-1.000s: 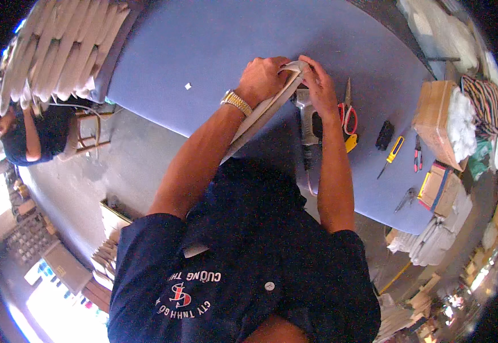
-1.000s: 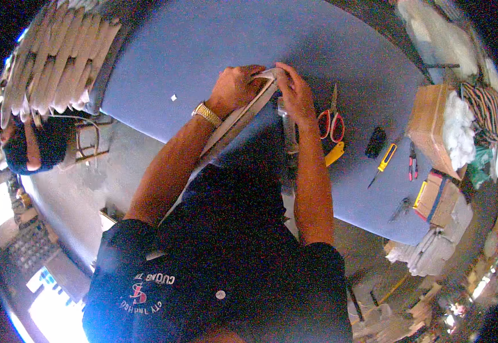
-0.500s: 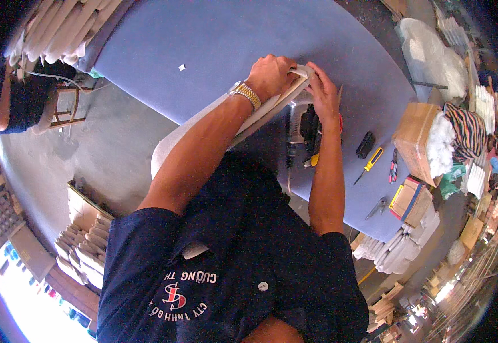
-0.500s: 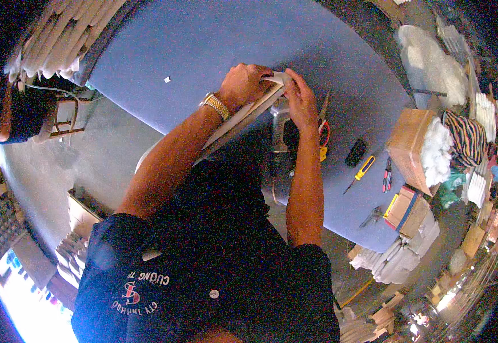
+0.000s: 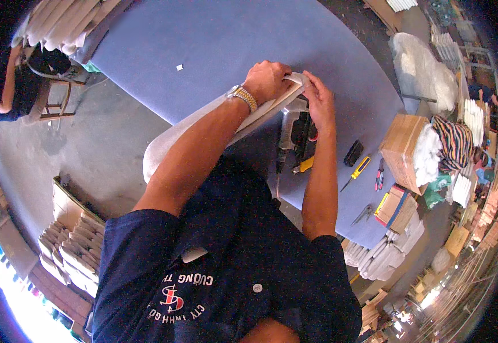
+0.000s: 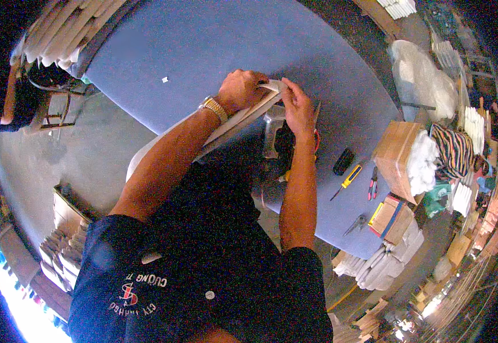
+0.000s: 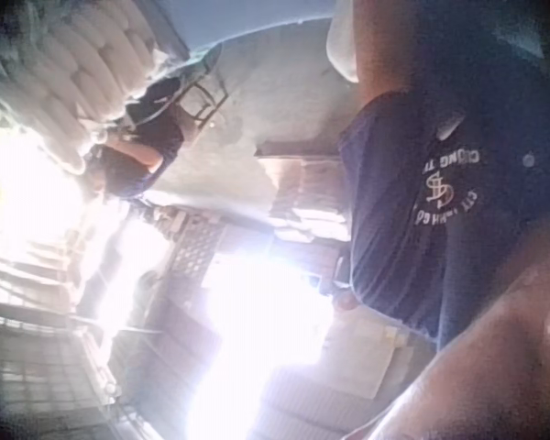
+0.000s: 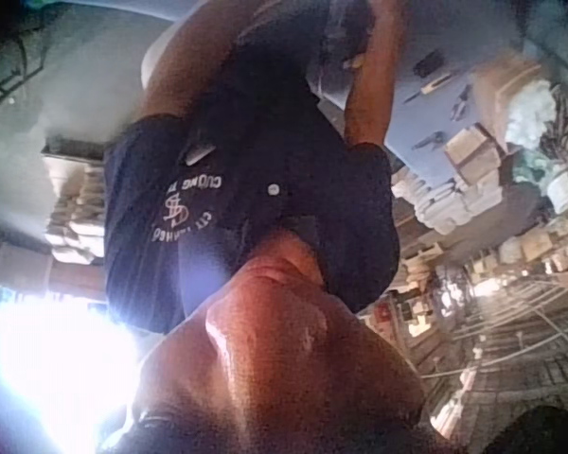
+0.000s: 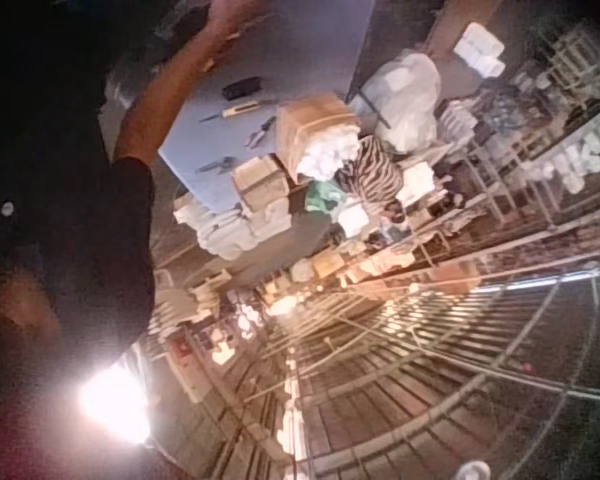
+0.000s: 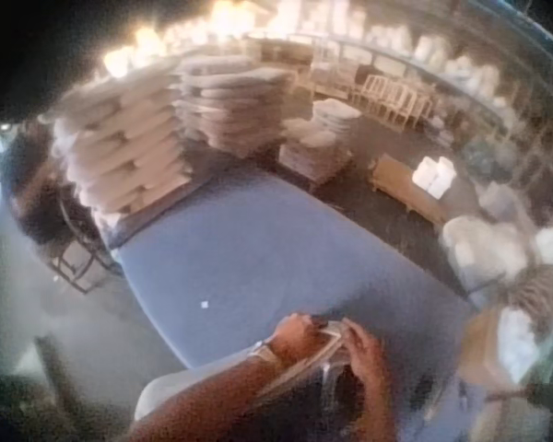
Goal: The person assembles a cushion by folding fabric around a foam insert, using a staple gun to secure the edges, a utility knife to trim excess fabric, and scissors to make final adjustments. The finished cushion is placed on a stack of similar items.
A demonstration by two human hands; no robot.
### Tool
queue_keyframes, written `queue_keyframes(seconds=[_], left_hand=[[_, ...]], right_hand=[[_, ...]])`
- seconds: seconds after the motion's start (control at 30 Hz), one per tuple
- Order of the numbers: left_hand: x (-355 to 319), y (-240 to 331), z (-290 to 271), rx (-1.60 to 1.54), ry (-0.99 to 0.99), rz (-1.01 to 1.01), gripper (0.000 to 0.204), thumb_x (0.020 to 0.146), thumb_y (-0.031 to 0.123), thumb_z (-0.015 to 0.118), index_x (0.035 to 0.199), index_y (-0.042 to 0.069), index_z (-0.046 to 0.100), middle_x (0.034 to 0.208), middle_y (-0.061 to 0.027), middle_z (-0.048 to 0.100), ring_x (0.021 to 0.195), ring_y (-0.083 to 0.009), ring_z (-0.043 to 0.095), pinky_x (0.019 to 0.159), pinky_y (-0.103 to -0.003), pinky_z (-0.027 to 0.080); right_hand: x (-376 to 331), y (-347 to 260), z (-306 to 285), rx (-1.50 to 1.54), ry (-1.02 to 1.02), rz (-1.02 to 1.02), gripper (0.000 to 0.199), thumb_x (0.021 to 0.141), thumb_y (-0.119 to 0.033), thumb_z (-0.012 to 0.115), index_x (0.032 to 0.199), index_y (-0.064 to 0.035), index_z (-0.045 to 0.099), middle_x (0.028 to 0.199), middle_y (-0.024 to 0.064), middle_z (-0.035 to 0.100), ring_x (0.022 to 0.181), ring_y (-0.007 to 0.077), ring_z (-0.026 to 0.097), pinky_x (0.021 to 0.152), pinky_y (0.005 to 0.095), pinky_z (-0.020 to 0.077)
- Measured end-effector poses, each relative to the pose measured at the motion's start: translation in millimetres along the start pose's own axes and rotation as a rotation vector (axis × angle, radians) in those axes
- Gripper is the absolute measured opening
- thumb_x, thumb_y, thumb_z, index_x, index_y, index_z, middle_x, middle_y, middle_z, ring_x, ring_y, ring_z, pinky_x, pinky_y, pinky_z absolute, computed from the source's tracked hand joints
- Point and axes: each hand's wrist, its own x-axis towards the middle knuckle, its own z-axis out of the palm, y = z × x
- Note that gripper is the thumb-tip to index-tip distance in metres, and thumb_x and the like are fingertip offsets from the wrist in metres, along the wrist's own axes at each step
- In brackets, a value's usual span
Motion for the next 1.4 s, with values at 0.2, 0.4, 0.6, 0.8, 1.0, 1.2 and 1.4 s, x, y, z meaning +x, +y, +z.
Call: queue_keyframes(seconds=[0.2,0.4,0.6,0.8,1.0,1.2,1.4], left_hand=[[-1,-4,-4,-0.059,-0.012,-0.017,0.034,0.083,0.035,0.074,0.11,0.014,0.077,0.097,-0.0172,0.076,0.088,-0.0399,0.073,0.084,-0.049,0.058],[4,6,-9,0.014,-0.066,0.035,0.033,0.084,0.038,0.073,0.108,0.015,0.078,0.095,-0.0163,0.076,0.085,-0.0392,0.074,0.081,-0.049,0.059],[10,-5,10,0.104,-0.066,-0.027,0.023,0.078,0.03,0.072,0.089,0.01,0.076,0.078,-0.0164,0.073,0.068,-0.0368,0.07,0.061,-0.05,0.056],[13,10,-4,-0.035,-0.131,0.058,0.038,0.082,0.038,0.073,0.108,0.01,0.076,0.096,-0.0207,0.074,0.09,-0.0411,0.072,0.083,-0.052,0.058],[25,-15,-3,-0.068,-0.242,0.059,0.04,0.085,0.039,0.069,0.11,0.008,0.073,0.098,-0.0229,0.073,0.094,-0.0426,0.07,0.084,-0.054,0.055],[20,-4,2,-0.095,-0.183,0.111,0.037,0.083,0.036,0.07,0.105,0.007,0.07,0.097,-0.0223,0.073,0.093,-0.0436,0.07,0.08,-0.053,0.056],[5,3,7,-0.06,-0.106,0.098,0.039,0.083,0.031,0.07,0.116,0.01,0.069,0.093,-0.0224,0.073,0.087,-0.0436,0.071,0.078,-0.054,0.056]], right_hand=[[-3,-31,-3,-0.245,0.046,0.011,0.033,0.102,-0.021,0.063,0.13,-0.0064,0.067,0.117,0.0123,0.072,0.103,0.0191,0.068,0.092,0.0351,0.0557],[6,-53,-21,-0.496,-0.099,-0.098,0.037,0.092,-0.028,0.073,0.121,-0.0057,0.071,0.115,0.019,0.073,0.104,0.0342,0.071,0.089,0.0415,0.0562],[29,-81,-22,-0.701,-0.308,-0.231,0.031,0.094,-0.031,0.067,0.106,-0.0036,0.074,0.1,0.0195,0.074,0.096,0.0406,0.069,0.086,0.049,0.0536],[20,-74,-20,-0.809,-0.218,-0.33,0.019,0.094,-0.016,0.064,0.1,-0.0005,0.072,0.094,0.0243,0.07,0.092,0.0457,0.066,0.082,0.0527,0.0511],[26,-82,-7,-0.853,-0.196,-0.322,0.016,0.093,-0.016,0.065,0.096,-0.0017,0.071,0.096,0.0232,0.071,0.092,0.0444,0.067,0.083,0.0531,0.0514],[24,-63,-16,-0.795,-0.155,-0.242,0.015,0.091,-0.015,0.068,0.094,-0.0012,0.071,0.092,0.0218,0.072,0.091,0.0443,0.067,0.082,0.0516,0.0519],[19,-69,-20,-0.753,-0.14,-0.236,0.013,0.089,-0.013,0.069,0.089,-0.0003,0.071,0.09,0.0205,0.073,0.085,0.0425,0.069,0.076,0.0483,0.0538]])
